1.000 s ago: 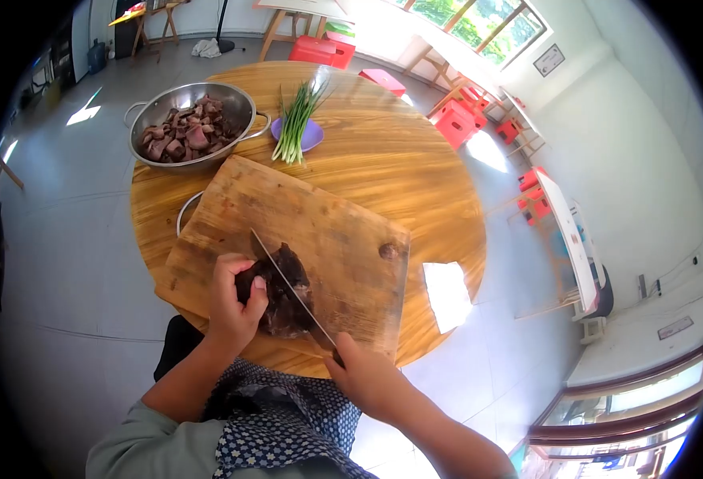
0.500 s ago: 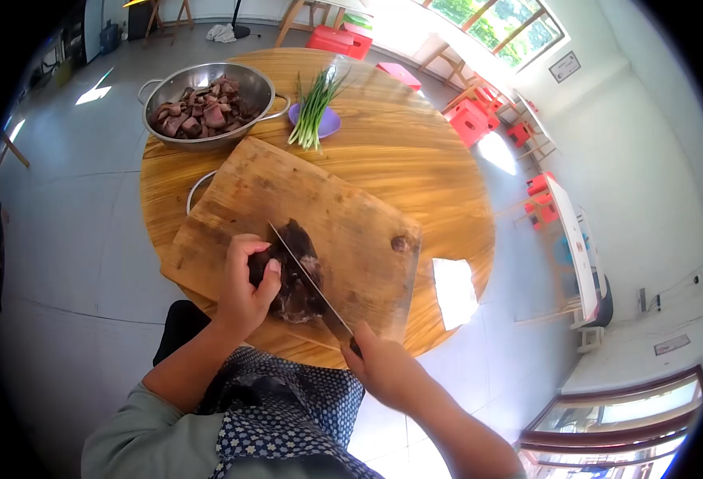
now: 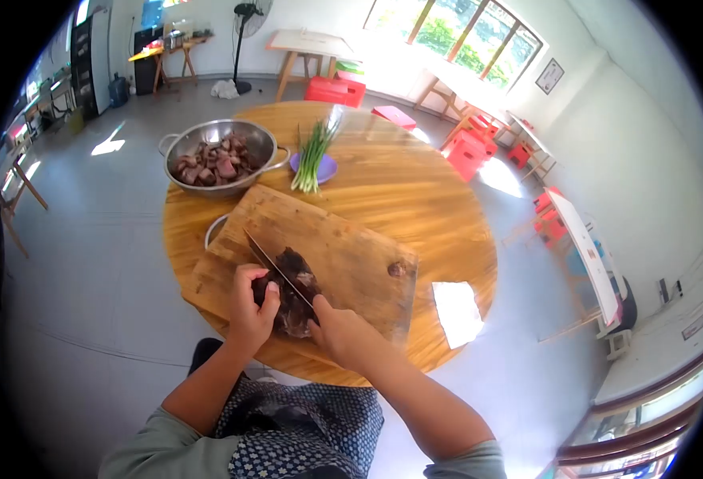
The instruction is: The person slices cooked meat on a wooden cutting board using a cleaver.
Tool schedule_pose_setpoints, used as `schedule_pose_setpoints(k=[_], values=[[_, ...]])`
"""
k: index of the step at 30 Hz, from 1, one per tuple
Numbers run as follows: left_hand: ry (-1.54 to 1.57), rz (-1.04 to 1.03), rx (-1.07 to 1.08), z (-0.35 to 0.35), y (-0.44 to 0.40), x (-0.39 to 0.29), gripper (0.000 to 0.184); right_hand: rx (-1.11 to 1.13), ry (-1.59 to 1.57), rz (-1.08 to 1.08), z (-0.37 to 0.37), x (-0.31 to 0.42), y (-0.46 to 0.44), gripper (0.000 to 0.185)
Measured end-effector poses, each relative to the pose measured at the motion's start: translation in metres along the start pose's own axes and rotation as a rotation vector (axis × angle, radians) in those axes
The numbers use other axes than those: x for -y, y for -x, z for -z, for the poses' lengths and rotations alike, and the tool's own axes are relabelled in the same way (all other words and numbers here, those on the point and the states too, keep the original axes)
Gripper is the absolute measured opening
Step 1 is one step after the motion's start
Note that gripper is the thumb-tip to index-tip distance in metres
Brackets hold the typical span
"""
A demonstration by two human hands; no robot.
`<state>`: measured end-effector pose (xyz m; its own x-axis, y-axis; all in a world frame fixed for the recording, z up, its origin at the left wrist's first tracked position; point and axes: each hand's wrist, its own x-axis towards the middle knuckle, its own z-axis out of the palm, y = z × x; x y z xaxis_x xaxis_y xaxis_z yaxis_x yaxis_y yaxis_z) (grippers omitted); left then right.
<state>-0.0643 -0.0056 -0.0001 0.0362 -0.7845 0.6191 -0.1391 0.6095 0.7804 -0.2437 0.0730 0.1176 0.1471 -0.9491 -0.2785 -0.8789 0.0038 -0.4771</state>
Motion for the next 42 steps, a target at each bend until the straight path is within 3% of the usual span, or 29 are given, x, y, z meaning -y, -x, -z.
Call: schedule_pose_setpoints(k=[4, 6, 7, 9, 10, 12, 16, 21, 23, 27, 29, 33, 35, 39, 41, 42], values=[[-0.084, -0.072, -0.010, 0.003, -0.002, 0.000, 0.027, -0.100, 0.023, 0.185, 0.006, -0.047, 0.012, 0.030], [-0.027, -0.040, -0.041, 0.001, 0.001, 0.005, 0.023, 0.149, -0.555, -0.249, 0.024, -0.054, 0.041, 0.025], [0.003, -0.024, -0.029, 0.001, 0.002, 0.001, 0.023, 0.156, -0.549, -0.255, 0.021, -0.058, 0.053, 0.025], [-0.017, -0.020, -0.007, 0.004, 0.003, -0.003, 0.024, -0.052, -0.717, -0.234, 0.008, -0.064, 0.067, 0.022], [-0.032, -0.024, 0.021, 0.007, 0.003, -0.004, 0.025, -0.050, -0.740, -0.231, 0.005, -0.064, 0.072, 0.022], [-0.010, -0.021, 0.070, 0.013, 0.006, -0.001, 0.025, -0.157, -0.700, -0.267, 0.004, -0.060, 0.086, 0.035], [0.085, -0.007, 0.074, 0.023, 0.017, -0.005, 0.022, -0.277, -0.598, -0.172, 0.018, -0.050, 0.118, 0.033], [-0.095, -0.064, 0.132, 0.033, 0.014, -0.024, 0.031, -0.380, -0.684, -0.144, -0.001, -0.065, 0.123, 0.031], [-0.247, -0.083, 0.269, 0.034, 0.010, -0.025, 0.036, -0.468, -0.766, -0.101, -0.017, -0.074, 0.127, 0.026], [-0.244, 0.012, 0.224, 0.023, 0.005, -0.044, 0.040, -0.607, -1.012, -0.104, -0.038, -0.090, 0.132, 0.023], [-0.148, 0.277, 0.205, 0.024, 0.002, -0.036, 0.038, -0.723, -1.028, -0.112, -0.049, -0.103, 0.133, 0.017], [-0.100, 0.322, 0.139, 0.025, -0.002, -0.017, 0.035, -0.750, -1.182, -0.184, -0.062, -0.111, 0.139, 0.016], [0.117, 0.307, 0.021, 0.022, -0.006, -0.012, 0.036, -0.748, -1.216, -0.150, -0.067, -0.112, 0.140, 0.016], [0.045, 0.481, 0.144, 0.027, -0.018, -0.023, 0.044, -0.673, -1.223, -0.142, -0.070, -0.110, 0.143, 0.016], [-0.269, 0.473, 0.282, 0.035, -0.016, -0.026, 0.057, -0.669, -1.216, -0.133, -0.072, -0.106, 0.146, 0.015], [-0.236, 0.563, 0.312, 0.038, -0.016, -0.026, 0.067, -0.654, -1.200, -0.120, -0.075, -0.105, 0.142, 0.015]])
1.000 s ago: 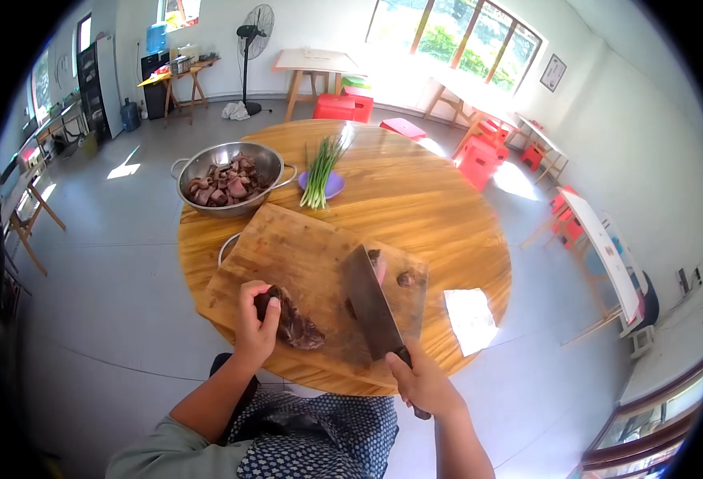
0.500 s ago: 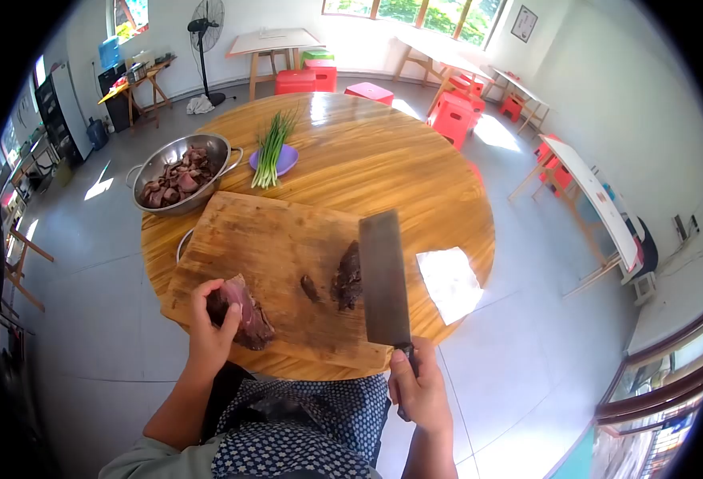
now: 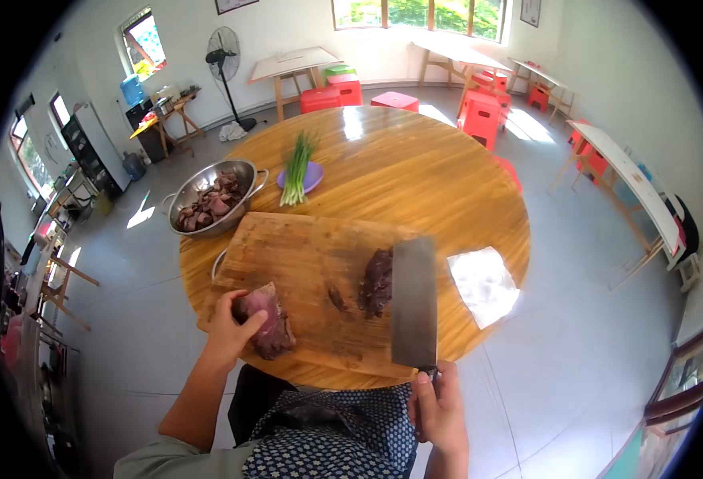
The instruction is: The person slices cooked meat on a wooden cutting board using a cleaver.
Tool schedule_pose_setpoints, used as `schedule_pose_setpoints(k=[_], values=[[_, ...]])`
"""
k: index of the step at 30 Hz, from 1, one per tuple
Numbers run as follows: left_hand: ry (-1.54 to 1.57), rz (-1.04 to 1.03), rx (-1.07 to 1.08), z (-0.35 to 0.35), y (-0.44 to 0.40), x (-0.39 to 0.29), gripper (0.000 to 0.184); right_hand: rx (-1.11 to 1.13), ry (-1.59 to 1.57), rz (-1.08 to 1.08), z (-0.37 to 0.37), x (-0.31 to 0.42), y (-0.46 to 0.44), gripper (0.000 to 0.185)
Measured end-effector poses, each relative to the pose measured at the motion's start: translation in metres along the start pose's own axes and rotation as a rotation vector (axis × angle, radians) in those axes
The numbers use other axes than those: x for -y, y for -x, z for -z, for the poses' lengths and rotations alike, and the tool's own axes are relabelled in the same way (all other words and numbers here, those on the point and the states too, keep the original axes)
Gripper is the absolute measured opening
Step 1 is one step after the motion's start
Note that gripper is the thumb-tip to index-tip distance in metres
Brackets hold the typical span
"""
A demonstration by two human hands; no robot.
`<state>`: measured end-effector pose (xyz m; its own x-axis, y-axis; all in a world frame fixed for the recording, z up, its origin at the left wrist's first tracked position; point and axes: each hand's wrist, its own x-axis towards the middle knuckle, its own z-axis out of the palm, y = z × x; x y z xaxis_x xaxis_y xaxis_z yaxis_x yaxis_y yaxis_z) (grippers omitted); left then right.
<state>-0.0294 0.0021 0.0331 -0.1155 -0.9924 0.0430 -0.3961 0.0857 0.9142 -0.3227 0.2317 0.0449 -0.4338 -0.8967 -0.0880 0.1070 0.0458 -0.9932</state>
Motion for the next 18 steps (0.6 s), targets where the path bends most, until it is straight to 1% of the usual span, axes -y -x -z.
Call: schedule_pose_setpoints(k=[1, 2, 4, 5, 7, 8, 10, 11, 13, 14, 16, 17, 18], values=[[-0.071, 0.000, -0.001, 0.002, 0.001, 0.004, 0.068, 0.026, 0.010, 0.050, -0.001, -0.004, -0.001, 0.015], [-0.096, 0.006, -0.045, 0.005, 0.003, 0.003, 0.068, 0.005, -0.028, 0.028, -0.002, -0.009, 0.000, 0.023], [-0.013, 0.081, 0.076, 0.007, 0.006, -0.002, 0.066, -0.008, 0.087, 0.017, -0.007, -0.005, 0.001, 0.021], [-0.020, 0.084, 0.062, 0.006, 0.008, -0.008, 0.066, 0.006, 0.080, 0.018, -0.009, -0.003, 0.000, 0.021], [0.014, 0.102, 0.130, 0.007, 0.009, -0.020, 0.063, -0.029, 0.215, 0.023, -0.011, 0.000, 0.000, 0.021], [0.016, 0.100, 0.130, 0.007, 0.007, -0.022, 0.063, -0.030, 0.216, 0.025, -0.012, 0.001, -0.001, 0.021], [-0.159, -0.081, 0.060, 0.001, 0.001, -0.023, 0.057, -0.030, 0.310, -0.016, -0.012, 0.003, -0.001, 0.022], [-0.143, -0.089, 0.078, -0.004, -0.003, -0.020, 0.057, -0.020, 0.363, -0.022, -0.010, 0.004, -0.002, 0.025], [0.203, 0.018, 0.147, -0.010, -0.015, -0.011, 0.051, -0.023, 0.427, 0.042, -0.009, 0.000, -0.003, 0.026], [0.212, 0.009, 0.177, -0.013, -0.016, -0.012, 0.051, -0.027, 0.451, 0.059, -0.010, 0.002, -0.003, 0.026], [0.305, 0.017, 0.088, -0.012, -0.016, -0.015, 0.044, -0.040, 0.452, 0.027, -0.009, 0.000, -0.002, 0.028], [0.308, 0.012, 0.107, -0.007, -0.024, -0.011, 0.044, -0.031, 0.449, 0.100, -0.009, -0.005, -0.003, 0.025], [0.294, -0.048, 0.045, -0.001, -0.035, -0.006, 0.041, -0.018, 0.447, 0.172, -0.010, -0.007, -0.004, 0.023]])
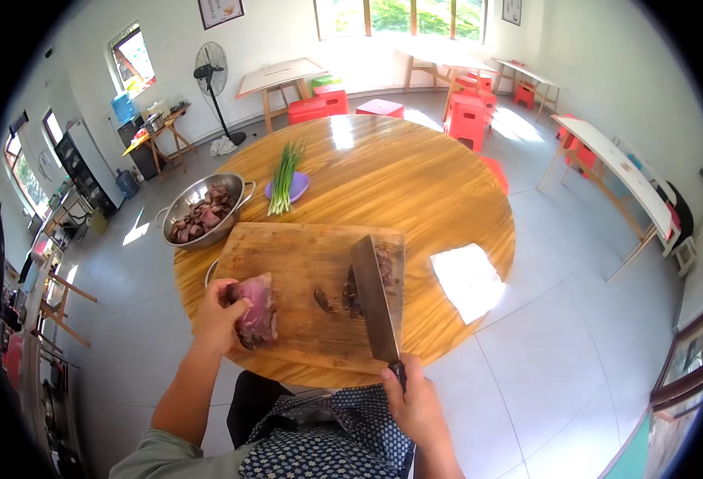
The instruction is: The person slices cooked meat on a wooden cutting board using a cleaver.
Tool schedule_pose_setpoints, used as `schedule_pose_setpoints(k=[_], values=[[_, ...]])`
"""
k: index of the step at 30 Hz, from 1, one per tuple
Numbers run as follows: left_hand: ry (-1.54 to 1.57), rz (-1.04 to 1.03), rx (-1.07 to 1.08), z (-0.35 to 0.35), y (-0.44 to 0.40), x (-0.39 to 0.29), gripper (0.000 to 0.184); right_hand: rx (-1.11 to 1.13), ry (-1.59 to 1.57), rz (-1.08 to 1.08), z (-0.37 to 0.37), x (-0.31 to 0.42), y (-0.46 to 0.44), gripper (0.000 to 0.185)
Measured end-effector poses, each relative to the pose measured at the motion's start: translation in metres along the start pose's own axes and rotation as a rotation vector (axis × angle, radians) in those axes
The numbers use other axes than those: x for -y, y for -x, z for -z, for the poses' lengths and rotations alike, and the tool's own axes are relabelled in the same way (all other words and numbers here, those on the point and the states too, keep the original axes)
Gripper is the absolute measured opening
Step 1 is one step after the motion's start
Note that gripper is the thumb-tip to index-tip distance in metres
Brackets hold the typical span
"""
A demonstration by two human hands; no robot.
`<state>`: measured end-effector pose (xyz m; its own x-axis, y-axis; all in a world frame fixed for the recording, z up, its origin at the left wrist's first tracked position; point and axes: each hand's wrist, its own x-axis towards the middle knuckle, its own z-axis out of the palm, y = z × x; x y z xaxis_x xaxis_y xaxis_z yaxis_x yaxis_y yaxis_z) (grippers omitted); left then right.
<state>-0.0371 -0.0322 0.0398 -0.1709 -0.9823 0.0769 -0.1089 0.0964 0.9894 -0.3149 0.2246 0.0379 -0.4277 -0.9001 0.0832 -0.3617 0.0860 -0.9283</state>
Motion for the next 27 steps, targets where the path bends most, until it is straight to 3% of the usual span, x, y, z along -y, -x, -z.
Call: schedule_pose_setpoints(k=[2, 4, 5, 7, 10, 13, 14, 16, 20, 24, 26, 27], values=[[-0.009, -0.060, -0.052, -0.002, -0.015, -0.009, 0.039, 0.002, 0.005, -0.038, 0.001, 0.001, 0.000, 0.023], [-0.628, -0.533, -0.202, -0.006, -0.032, -0.041, 0.039, 0.045, -0.002, -0.147, 0.006, 0.007, -0.001, 0.032], [-0.623, -0.531, -0.213, -0.013, -0.040, -0.045, 0.039, 0.051, 0.005, -0.139, 0.007, 0.006, -0.002, 0.032], [-0.893, -0.776, -0.051, -0.034, -0.050, -0.048, 0.035, 0.045, 0.021, -0.108, 0.006, 0.003, -0.002, 0.032], [-1.129, -0.919, 0.364, -0.055, -0.048, -0.013, 0.034, 0.053, 0.110, -0.136, 0.006, 0.016, -0.001, 0.031], [-1.292, -1.063, 0.396, -0.070, -0.021, -0.027, 0.036, 0.047, 0.048, -0.164, 0.004, 0.010, -0.001, 0.031], [-1.284, -1.056, 0.395, -0.078, -0.022, -0.026, 0.036, 0.051, 0.057, -0.168, 0.005, 0.009, -0.002, 0.031], [-0.850, -0.955, 0.684, -0.088, -0.024, -0.023, 0.036, 0.054, 0.020, -0.169, 0.006, 0.009, -0.003, 0.031], [-0.816, -0.785, 0.652, -0.087, -0.024, -0.030, 0.028, 0.049, 0.059, -0.026, 0.005, 0.007, -0.007, 0.022], [-0.569, -0.799, 0.475, -0.064, 0.014, -0.035, 0.022, 0.087, 0.056, -0.197, 0.008, 0.017, -0.006, 0.027], [-0.647, -1.084, 0.357, -0.050, 0.028, -0.035, 0.024, 0.057, 0.041, -0.180, 0.009, 0.014, -0.006, 0.026], [-0.655, -1.065, 0.344, -0.045, 0.034, -0.030, 0.024, 0.080, 0.045, -0.180, 0.010, 0.013, -0.007, 0.026]])
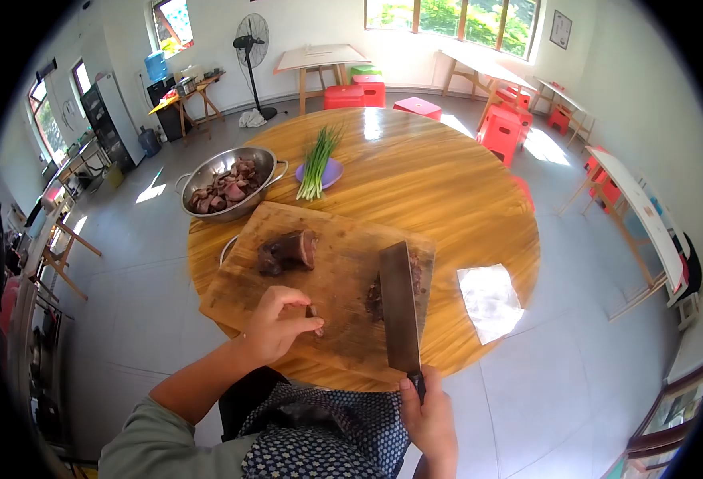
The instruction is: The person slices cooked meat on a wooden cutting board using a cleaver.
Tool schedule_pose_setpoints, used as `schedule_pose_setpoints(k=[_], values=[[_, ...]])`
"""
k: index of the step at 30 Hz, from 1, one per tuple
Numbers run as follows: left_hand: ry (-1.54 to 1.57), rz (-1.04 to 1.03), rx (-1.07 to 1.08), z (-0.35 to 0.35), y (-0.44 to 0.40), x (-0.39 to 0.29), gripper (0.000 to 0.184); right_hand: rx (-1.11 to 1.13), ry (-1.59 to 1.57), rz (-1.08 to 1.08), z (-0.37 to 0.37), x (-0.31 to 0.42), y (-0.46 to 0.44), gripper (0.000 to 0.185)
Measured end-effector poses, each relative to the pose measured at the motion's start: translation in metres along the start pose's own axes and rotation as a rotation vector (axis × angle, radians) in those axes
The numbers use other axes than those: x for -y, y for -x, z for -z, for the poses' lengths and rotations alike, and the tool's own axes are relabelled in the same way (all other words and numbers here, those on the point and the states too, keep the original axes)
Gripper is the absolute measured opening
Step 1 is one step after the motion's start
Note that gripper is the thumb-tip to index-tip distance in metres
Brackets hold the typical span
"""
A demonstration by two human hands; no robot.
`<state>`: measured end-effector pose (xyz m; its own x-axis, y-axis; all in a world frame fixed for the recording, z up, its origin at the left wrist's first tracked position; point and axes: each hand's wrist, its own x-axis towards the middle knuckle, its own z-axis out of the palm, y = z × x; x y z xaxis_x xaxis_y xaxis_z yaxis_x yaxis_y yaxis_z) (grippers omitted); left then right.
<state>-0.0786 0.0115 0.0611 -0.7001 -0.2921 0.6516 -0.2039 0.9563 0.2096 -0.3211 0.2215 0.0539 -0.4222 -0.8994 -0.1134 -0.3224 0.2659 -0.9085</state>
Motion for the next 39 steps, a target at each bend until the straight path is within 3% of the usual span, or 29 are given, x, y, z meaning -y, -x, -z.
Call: schedule_pose_setpoints(k=[2, 6, 9, 11, 15, 18, 21, 25, 27, 31, 34, 39], values=[[0.275, 0.321, 0.077, 0.002, 0.016, -0.002, 0.028, -0.010, 0.033, 0.039, 0.000, 0.000, -0.001, 0.026], [0.114, 0.200, 0.315, 0.000, 0.032, 0.019, 0.035, 0.010, 0.057, 0.072, 0.000, 0.017, -0.001, 0.028], [0.224, 0.280, 0.162, 0.002, 0.029, -0.002, 0.038, 0.004, 0.054, 0.088, -0.001, 0.016, 0.002, 0.029], [0.307, 0.582, -0.017, -0.002, 0.028, -0.018, 0.036, 0.012, 0.074, 0.114, 0.002, 0.022, 0.003, 0.030], [0.145, 0.508, 0.052, -0.018, 0.040, -0.007, 0.024, 0.047, 0.093, 0.076, 0.006, 0.031, -0.001, 0.031], [0.262, 0.648, -0.146, -0.009, 0.027, -0.011, 0.019, 0.043, 0.093, 0.078, 0.007, 0.029, -0.001, 0.031], [0.192, 0.729, -0.016, -0.002, 0.025, -0.017, 0.017, 0.020, 0.021, 0.059, 0.004, 0.026, -0.002, 0.032], [0.202, 0.603, 0.072, 0.000, 0.029, -0.013, 0.016, 0.030, 0.038, 0.083, 0.003, 0.026, -0.004, 0.035], [0.004, 0.362, -0.057, 0.002, 0.025, 0.001, 0.016, 0.057, 0.066, 0.078, 0.004, 0.027, -0.003, 0.036], [0.281, 0.267, 0.099, -0.003, 0.026, 0.028, 0.012, 0.107, 0.098, 0.114, 0.005, 0.028, -0.009, 0.038], [0.160, 0.412, 0.085, -0.008, 0.026, 0.017, 0.012, 0.132, 0.116, 0.115, 0.006, 0.034, -0.013, 0.038], [0.145, 0.392, -0.076, -0.029, 0.041, -0.004, 0.014, 0.152, 0.176, 0.135, 0.017, 0.056, -0.014, 0.037]])
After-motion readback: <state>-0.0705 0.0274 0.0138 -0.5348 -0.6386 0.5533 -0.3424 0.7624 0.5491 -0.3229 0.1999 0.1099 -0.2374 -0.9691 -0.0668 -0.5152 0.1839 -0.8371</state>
